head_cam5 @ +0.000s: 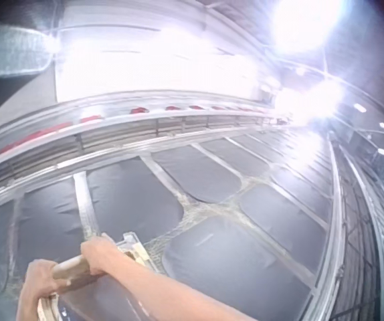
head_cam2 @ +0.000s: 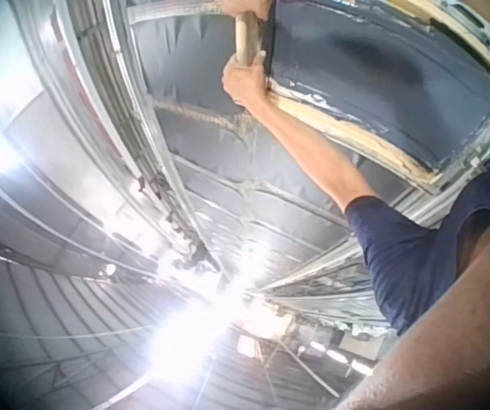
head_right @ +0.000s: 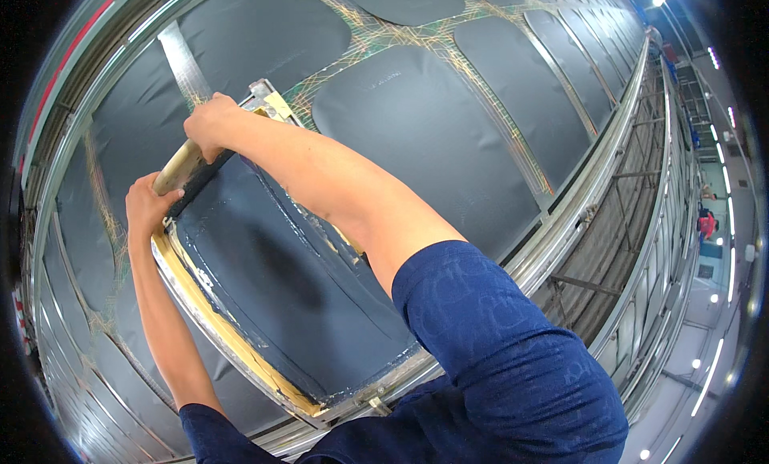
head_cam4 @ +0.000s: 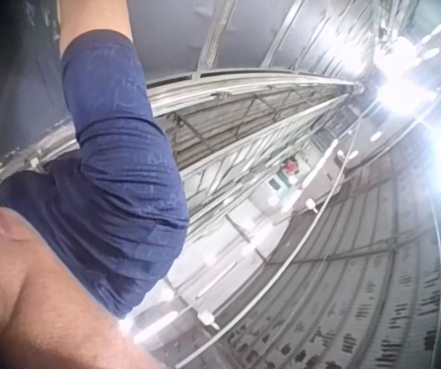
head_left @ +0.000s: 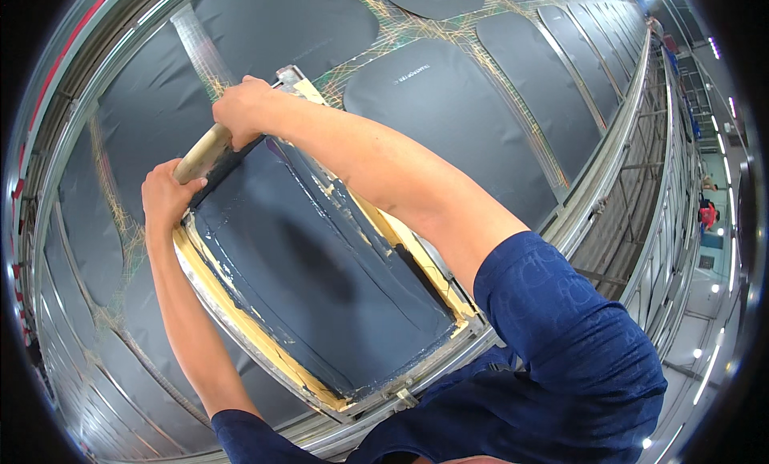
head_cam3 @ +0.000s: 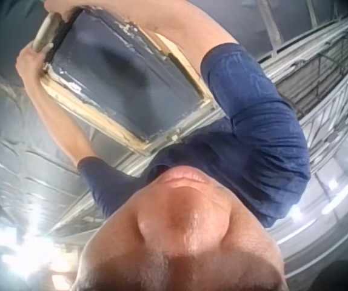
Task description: The person uses a squeegee to pull ink across a screen printing frame mounted on a large curved surface. They repeatedly lift and reposition the frame to cover different sections of the surface, maintaining consistent pressure and motion throughout.
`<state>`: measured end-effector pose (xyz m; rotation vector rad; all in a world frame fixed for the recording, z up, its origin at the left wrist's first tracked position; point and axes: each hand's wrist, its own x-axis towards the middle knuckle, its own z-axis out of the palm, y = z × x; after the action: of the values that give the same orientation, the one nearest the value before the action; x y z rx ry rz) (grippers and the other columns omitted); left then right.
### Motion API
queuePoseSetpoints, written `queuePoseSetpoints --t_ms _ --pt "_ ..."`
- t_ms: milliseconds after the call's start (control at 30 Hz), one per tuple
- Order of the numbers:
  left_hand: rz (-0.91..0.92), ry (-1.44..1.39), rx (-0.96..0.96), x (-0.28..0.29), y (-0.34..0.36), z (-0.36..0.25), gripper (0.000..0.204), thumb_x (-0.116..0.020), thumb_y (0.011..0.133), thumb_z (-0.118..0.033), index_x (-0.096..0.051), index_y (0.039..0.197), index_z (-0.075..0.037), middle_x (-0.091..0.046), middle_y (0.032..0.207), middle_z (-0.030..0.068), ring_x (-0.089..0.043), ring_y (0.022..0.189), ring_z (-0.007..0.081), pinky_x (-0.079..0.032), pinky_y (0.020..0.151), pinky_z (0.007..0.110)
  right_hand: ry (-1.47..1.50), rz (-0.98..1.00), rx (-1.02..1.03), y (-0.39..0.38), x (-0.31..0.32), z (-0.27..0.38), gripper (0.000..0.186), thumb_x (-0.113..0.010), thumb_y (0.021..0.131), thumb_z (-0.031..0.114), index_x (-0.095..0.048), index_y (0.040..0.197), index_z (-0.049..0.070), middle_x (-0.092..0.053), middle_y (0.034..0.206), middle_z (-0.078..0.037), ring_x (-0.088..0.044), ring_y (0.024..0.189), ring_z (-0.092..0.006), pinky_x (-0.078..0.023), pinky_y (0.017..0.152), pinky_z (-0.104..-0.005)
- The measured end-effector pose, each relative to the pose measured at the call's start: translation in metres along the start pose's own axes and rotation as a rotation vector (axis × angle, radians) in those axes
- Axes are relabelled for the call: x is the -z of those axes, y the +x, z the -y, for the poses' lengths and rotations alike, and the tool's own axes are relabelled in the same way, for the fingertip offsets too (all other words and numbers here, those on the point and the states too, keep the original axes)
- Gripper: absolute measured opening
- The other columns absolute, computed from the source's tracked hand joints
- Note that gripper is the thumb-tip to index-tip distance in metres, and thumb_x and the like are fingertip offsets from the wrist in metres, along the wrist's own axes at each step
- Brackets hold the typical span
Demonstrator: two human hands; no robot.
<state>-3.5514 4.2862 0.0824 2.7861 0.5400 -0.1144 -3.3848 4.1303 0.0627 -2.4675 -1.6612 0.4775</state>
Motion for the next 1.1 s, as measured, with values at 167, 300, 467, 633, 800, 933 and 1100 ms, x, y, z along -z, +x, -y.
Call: queuePoseSetpoints --t_ms 167,300,467,633,800,933,1100 --pt "0.016 0.021 0.009 -0.004 -0.008 0.002 0.038 -0.087 0.071 -0.026 -0.078 0.104 -0.011 -0.076 0.090 0.0151 -0.072 0.087 0.0358 -0.054 0.080 0.044 0.009 -0.003 0.024 -0.010 -0.003 0.006 0.041 -0.085 0.068 0.033 -0.079 0.103 0.013 -0.077 0.100 -0.011 -0.073 0.102 -0.0288 -0.051 0.093 -0.0457" --pt "-0.037 0.065 -0.038 -0.026 -0.048 -0.012 0.038 -0.089 0.069 -0.029 -0.079 0.103 -0.015 -0.077 0.092 0.0136 -0.073 0.090 0.0336 -0.055 0.081 0.044 -0.047 -0.050 0.013 -0.057 -0.026 0.016 0.037 -0.084 0.068 0.036 -0.078 0.096 0.013 -0.077 0.090 -0.011 -0.074 0.095 -0.0299 -0.053 0.092 -0.0459" --pt "-0.038 0.009 -0.147 -0.050 -0.156 -0.042 0.035 -0.087 0.070 -0.033 -0.079 0.100 -0.017 -0.076 0.090 0.0113 -0.071 0.090 0.0341 -0.055 0.081 0.044 -0.068 0.004 0.001 -0.162 -0.048 0.067 0.025 -0.077 0.069 0.031 -0.078 0.085 0.013 -0.074 0.080 -0.013 -0.073 0.082 -0.0338 -0.057 0.078 -0.0446" --pt "-0.030 -0.056 -0.081 -0.085 -0.326 -0.091 0.023 -0.086 0.069 -0.026 -0.077 0.088 -0.015 -0.072 0.078 0.0125 -0.071 0.079 0.0333 -0.055 0.074 0.045 0.049 -0.038 0.116 -0.306 -0.118 0.132 0.022 -0.081 0.071 0.029 -0.072 0.077 0.010 -0.070 0.073 -0.014 -0.069 0.075 -0.0353 -0.052 0.079 -0.0472" --pt "-0.007 -0.100 -0.093 -0.111 -0.437 -0.129 0.015 -0.083 0.072 -0.023 -0.077 0.085 -0.017 -0.071 0.075 0.0048 -0.067 0.078 0.0281 -0.042 0.076 0.045 0.107 -0.008 0.098 -0.414 -0.134 0.178 0.017 -0.081 0.068 0.021 -0.071 0.076 0.010 -0.070 0.075 -0.011 -0.069 0.082 -0.0311 -0.046 0.090 -0.0421" --pt "0.011 -0.113 -0.086 -0.110 -0.446 -0.130 0.017 -0.082 0.074 -0.023 -0.077 0.089 -0.016 -0.072 0.079 0.0044 -0.066 0.082 0.0270 -0.041 0.080 0.043 0.158 0.024 0.086 -0.420 -0.133 0.183 0.019 -0.082 0.070 0.023 -0.071 0.076 0.009 -0.070 0.075 -0.010 -0.068 0.086 -0.0297 -0.045 0.091 -0.0401" --pt "-0.043 -0.053 -0.090 -0.092 -0.352 -0.090 0.021 -0.082 0.074 -0.028 -0.076 0.090 -0.016 -0.072 0.079 0.0085 -0.068 0.081 0.0300 -0.043 0.080 0.047 0.080 0.023 0.100 -0.327 -0.100 0.145 0.021 -0.083 0.072 0.027 -0.072 0.079 0.011 -0.071 0.077 -0.013 -0.069 0.084 -0.0344 -0.049 0.086 -0.0449"
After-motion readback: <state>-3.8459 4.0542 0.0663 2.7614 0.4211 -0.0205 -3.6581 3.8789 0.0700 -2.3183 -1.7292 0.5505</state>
